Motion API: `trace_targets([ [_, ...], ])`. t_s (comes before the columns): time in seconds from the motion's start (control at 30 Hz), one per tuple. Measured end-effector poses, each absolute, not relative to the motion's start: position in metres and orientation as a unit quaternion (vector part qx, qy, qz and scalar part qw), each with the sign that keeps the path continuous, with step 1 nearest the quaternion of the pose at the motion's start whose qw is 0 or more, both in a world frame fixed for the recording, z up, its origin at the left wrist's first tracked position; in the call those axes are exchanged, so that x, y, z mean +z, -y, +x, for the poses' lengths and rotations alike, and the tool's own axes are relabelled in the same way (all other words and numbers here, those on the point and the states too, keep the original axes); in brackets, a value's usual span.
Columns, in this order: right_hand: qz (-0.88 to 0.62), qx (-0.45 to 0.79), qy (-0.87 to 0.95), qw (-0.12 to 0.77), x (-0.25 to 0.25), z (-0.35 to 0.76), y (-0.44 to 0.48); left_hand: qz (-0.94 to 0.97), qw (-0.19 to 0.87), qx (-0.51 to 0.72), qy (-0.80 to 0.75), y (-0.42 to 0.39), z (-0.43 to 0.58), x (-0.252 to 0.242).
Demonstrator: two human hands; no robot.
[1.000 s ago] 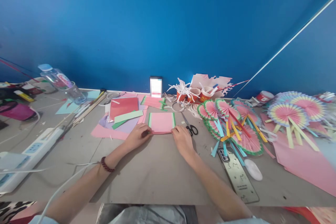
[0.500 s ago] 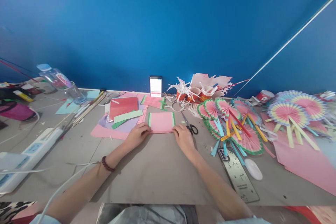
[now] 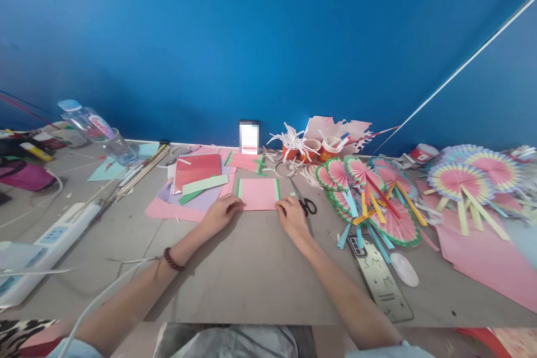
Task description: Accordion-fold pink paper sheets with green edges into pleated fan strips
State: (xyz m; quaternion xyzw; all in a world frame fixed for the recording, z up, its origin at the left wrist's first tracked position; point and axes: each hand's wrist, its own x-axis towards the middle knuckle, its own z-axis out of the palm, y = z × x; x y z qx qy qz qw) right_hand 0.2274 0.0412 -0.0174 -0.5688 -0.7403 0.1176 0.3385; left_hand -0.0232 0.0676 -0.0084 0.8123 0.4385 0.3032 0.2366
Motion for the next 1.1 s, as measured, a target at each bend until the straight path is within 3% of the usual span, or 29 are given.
trace_targets([
  [1.1,-0.568,0.123,0.740,0.339,-0.0142,0.2278,-0.0403,0.814,0.237,0.297,-0.440,-0.0656,-0.0204,-0.0067],
])
